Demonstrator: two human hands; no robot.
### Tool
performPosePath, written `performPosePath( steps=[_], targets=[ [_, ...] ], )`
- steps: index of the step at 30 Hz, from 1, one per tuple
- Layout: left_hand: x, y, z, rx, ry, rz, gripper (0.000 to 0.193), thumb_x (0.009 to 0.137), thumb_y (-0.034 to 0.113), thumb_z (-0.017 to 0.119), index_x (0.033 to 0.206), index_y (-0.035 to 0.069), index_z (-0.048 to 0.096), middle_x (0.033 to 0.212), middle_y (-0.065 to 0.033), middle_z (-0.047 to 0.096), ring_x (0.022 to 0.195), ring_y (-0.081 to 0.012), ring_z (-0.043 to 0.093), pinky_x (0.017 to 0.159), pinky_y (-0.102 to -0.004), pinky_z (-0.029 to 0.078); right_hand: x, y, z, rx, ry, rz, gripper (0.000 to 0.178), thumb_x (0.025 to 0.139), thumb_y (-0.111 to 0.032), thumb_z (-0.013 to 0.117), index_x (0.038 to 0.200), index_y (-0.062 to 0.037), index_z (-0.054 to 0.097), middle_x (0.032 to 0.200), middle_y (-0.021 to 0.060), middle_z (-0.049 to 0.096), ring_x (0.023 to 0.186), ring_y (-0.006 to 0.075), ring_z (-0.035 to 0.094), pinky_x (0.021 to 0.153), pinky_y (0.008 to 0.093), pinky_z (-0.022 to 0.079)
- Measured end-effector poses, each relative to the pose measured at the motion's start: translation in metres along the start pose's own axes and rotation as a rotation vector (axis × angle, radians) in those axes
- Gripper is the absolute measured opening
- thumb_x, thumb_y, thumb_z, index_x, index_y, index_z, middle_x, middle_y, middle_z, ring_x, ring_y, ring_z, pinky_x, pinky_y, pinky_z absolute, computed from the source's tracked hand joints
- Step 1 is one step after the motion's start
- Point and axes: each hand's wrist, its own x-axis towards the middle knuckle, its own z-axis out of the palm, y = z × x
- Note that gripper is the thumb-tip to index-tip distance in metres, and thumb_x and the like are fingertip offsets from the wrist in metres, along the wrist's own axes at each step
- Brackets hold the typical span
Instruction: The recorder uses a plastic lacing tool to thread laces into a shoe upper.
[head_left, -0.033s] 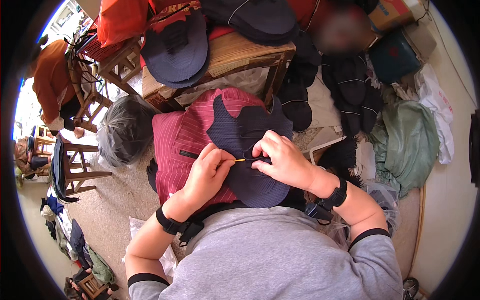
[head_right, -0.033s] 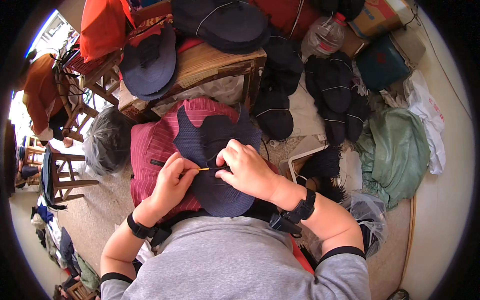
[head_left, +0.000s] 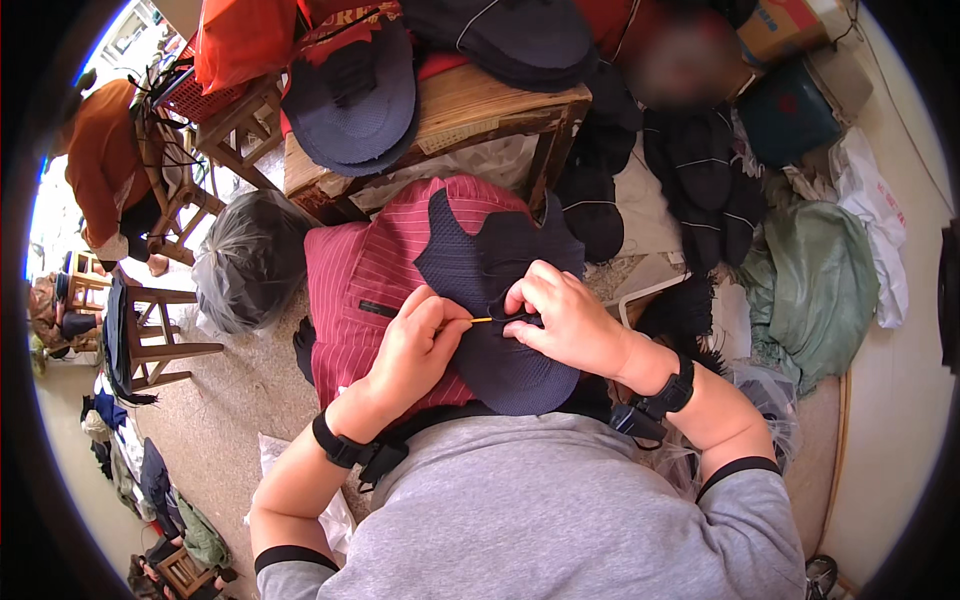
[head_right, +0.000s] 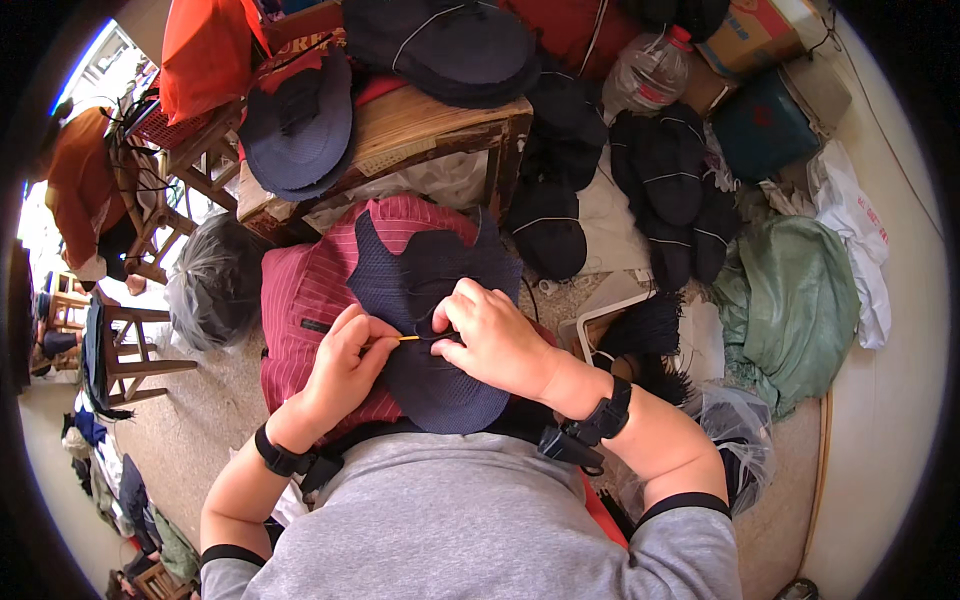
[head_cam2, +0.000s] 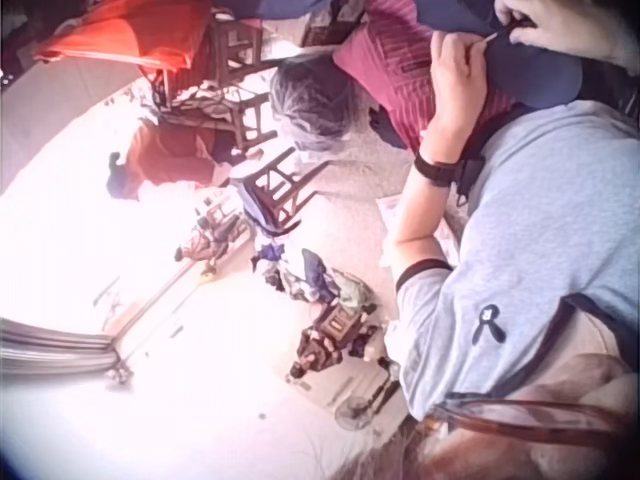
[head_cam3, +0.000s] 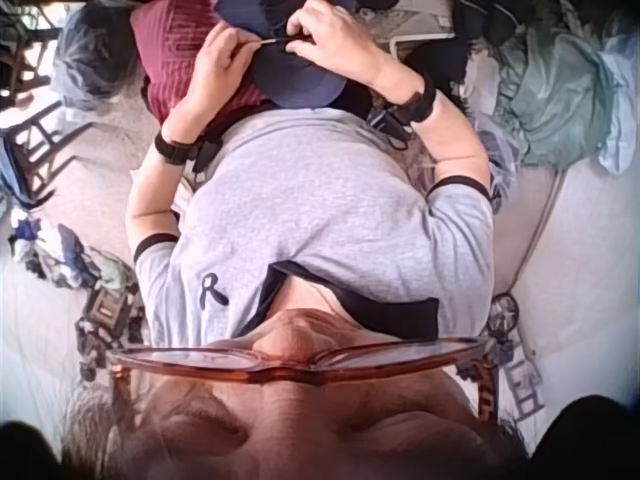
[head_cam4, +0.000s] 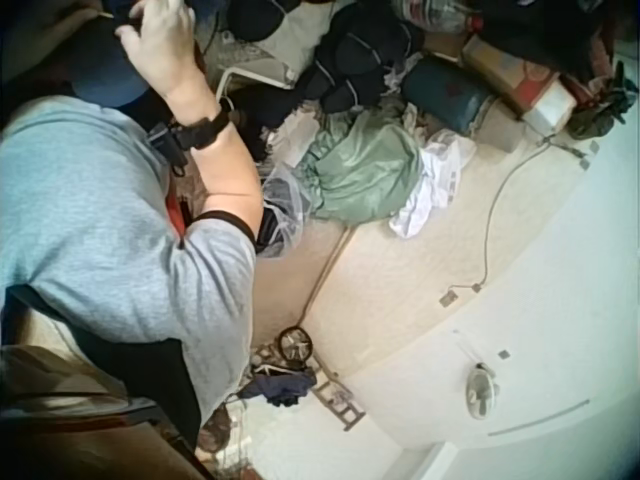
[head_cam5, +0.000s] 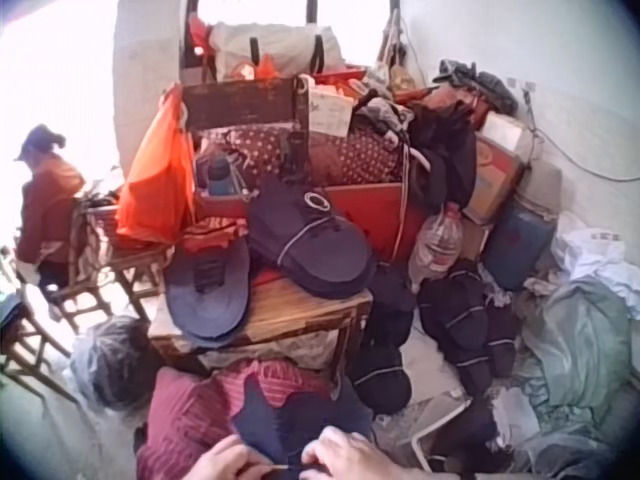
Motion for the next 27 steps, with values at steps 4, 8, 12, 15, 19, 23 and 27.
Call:
performPosePath(
  steps=[4, 8, 12, 15, 19, 23, 27],
  targets=[
    [0.003, 0.004, -0.004, 0.090, -0.027, 0.069, 0.008, 0.088, -0.003, 0.071, 0.093, 0.001, 0.066, 0.086, -0.0091, 0.056, 0.071, -0.0215, 0.057, 0.061, -0.0310, 0.047, 0.001, 0.002, -0.003, 0.040, -0.014, 0.015, 0.028, 0.079, -0.020, 0.082, 0.094, -0.0078, 0.063, 0.095, 0.0085, 0.056, 0.085, 0.0274, 0.061, 0.080, 0.0415, 0.048],
    [-0.001, 0.005, -0.010, 0.124, -0.057, 0.057, 0.008, 0.088, -0.003, 0.070, 0.094, 0.000, 0.066, 0.086, -0.0094, 0.056, 0.069, -0.0219, 0.057, 0.059, -0.0320, 0.047, -0.001, -0.002, -0.004, 0.126, -0.010, 0.059, 0.031, 0.078, -0.024, 0.084, 0.095, -0.0080, 0.064, 0.095, 0.0081, 0.058, 0.085, 0.0265, 0.062, 0.081, 0.0412, 0.049],
    [-0.006, 0.005, -0.008, 0.013, -0.033, -0.011, 0.007, 0.089, -0.004, 0.070, 0.093, 0.000, 0.066, 0.086, -0.0094, 0.056, 0.071, -0.0218, 0.057, 0.061, -0.0315, 0.047, -0.001, -0.012, 0.001, 0.010, 0.057, 0.076, 0.029, 0.079, -0.026, 0.085, 0.093, -0.0096, 0.066, 0.093, 0.0030, 0.057, 0.084, 0.0199, 0.060, 0.080, 0.0362, 0.048],
    [-0.005, 0.008, -0.007, 0.017, -0.033, -0.017, 0.007, 0.089, -0.005, 0.069, 0.092, 0.000, 0.065, 0.087, -0.0092, 0.056, 0.072, -0.0215, 0.057, 0.062, -0.0308, 0.047, -0.001, -0.012, 0.003, -0.070, 0.081, 0.054, 0.030, 0.078, -0.031, 0.086, 0.090, -0.0120, 0.065, 0.092, 0.0013, 0.057, 0.084, 0.0204, 0.059, 0.082, 0.0363, 0.043],
    [-0.003, 0.007, -0.002, 0.067, -0.028, 0.063, 0.008, 0.088, -0.004, 0.070, 0.092, 0.001, 0.064, 0.088, -0.0104, 0.056, 0.074, -0.0252, 0.058, 0.064, -0.0339, 0.048, 0.001, -0.012, 0.009, -0.118, 0.093, 0.036, 0.029, 0.077, -0.030, 0.086, 0.088, -0.0129, 0.065, 0.091, 0.0019, 0.057, 0.085, 0.0221, 0.059, 0.082, 0.0369, 0.040],
    [0.004, 0.007, 0.011, 0.112, -0.062, 0.117, 0.009, 0.088, -0.001, 0.071, 0.091, 0.002, 0.063, 0.088, -0.0116, 0.057, 0.075, -0.0298, 0.059, 0.065, -0.0368, 0.050, 0.002, -0.010, 0.009, -0.137, 0.105, -0.004, 0.029, 0.076, -0.025, 0.086, 0.090, -0.0119, 0.065, 0.092, 0.0031, 0.056, 0.085, 0.0225, 0.059, 0.080, 0.0366, 0.042],
    [0.011, -0.006, 0.006, -0.009, -0.144, -0.040, 0.011, 0.087, 0.002, 0.074, 0.091, 0.002, 0.064, 0.087, -0.0077, 0.058, 0.075, -0.0200, 0.059, 0.066, -0.0315, 0.049, -0.003, -0.001, -0.006, 0.208, 0.050, 0.059, 0.030, 0.079, -0.019, 0.084, 0.099, -0.0081, 0.064, 0.095, 0.0062, 0.057, 0.087, 0.0225, 0.062, 0.081, 0.0379, 0.049]
  ],
)
